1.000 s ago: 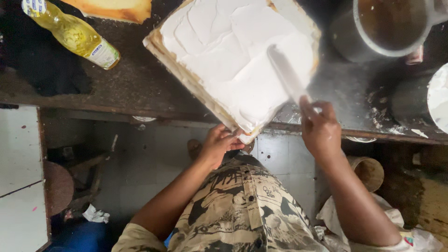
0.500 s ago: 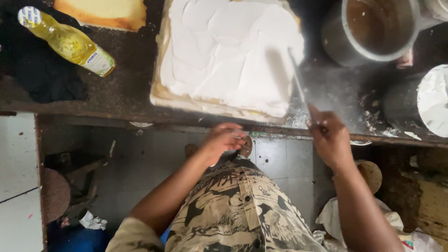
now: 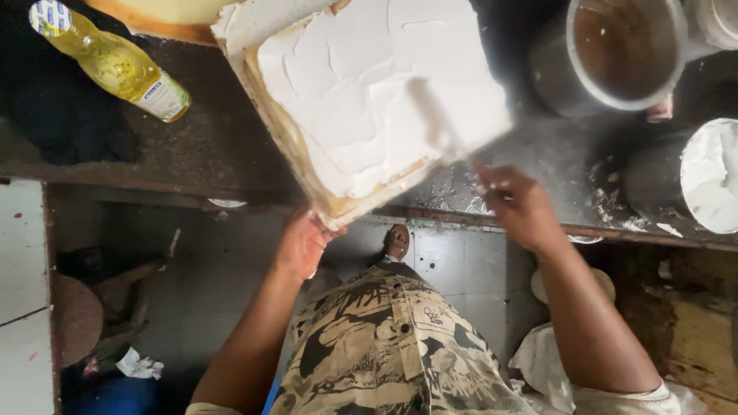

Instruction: The person spreads white cream over a cake layer using a spatula, applies yellow syrup from a bottle in a rectangular pattern, and then places another cake layer on top, pressing it down with their hands.

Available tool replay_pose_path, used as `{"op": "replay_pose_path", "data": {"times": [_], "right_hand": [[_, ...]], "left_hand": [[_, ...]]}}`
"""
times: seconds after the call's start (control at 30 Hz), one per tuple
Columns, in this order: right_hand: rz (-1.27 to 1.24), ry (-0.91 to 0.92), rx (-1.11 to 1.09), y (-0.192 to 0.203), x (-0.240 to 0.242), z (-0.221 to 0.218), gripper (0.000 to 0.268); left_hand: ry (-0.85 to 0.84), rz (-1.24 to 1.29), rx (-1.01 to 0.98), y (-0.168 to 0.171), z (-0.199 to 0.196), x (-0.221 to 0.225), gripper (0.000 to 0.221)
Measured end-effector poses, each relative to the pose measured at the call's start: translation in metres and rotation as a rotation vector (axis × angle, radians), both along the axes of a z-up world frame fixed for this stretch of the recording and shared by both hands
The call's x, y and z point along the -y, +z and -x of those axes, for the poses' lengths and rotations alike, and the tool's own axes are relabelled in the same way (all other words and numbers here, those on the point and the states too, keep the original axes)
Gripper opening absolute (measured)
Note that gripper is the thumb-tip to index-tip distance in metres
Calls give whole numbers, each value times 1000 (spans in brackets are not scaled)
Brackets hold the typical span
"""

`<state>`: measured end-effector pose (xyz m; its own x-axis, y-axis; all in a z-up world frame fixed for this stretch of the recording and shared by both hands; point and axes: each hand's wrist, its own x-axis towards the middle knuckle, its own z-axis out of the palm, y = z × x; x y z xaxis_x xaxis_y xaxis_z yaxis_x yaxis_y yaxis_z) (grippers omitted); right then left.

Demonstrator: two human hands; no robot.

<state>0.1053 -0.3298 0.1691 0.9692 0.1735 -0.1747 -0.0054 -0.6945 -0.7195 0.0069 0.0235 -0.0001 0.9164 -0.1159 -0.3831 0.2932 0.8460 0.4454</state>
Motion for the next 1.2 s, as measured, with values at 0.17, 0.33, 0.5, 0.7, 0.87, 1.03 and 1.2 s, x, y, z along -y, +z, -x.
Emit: {"op": "replay_pose_path", "data": {"times": [0.17,0.33,0.5,0.7,0.87,1.03,1.2], "right_hand": [[526,317,686,-10,-15,-4,14],[347,139,475,-4,-4,-18,11],[228,402,496,-7,-61,26,23],[405,122,396,14,-38,0,23],[149,441,431,3,-75,58,25],[633,323,595,3,-55,21,29],[290,-72,386,25,-28,-8,30]], "left_hand": [[-25,-146,72,8,4,16,18],[-111,-231,-68,12,0,33,20],[-163,-228,-81,7,-4,40,19],[-184,-263,-55,11,-4,51,22],[-206,-312,-58,11,-7,64,18],[-265,-319,-92,22,-15,73,15],[-650,-558,134,57,-10,48,18]]}}
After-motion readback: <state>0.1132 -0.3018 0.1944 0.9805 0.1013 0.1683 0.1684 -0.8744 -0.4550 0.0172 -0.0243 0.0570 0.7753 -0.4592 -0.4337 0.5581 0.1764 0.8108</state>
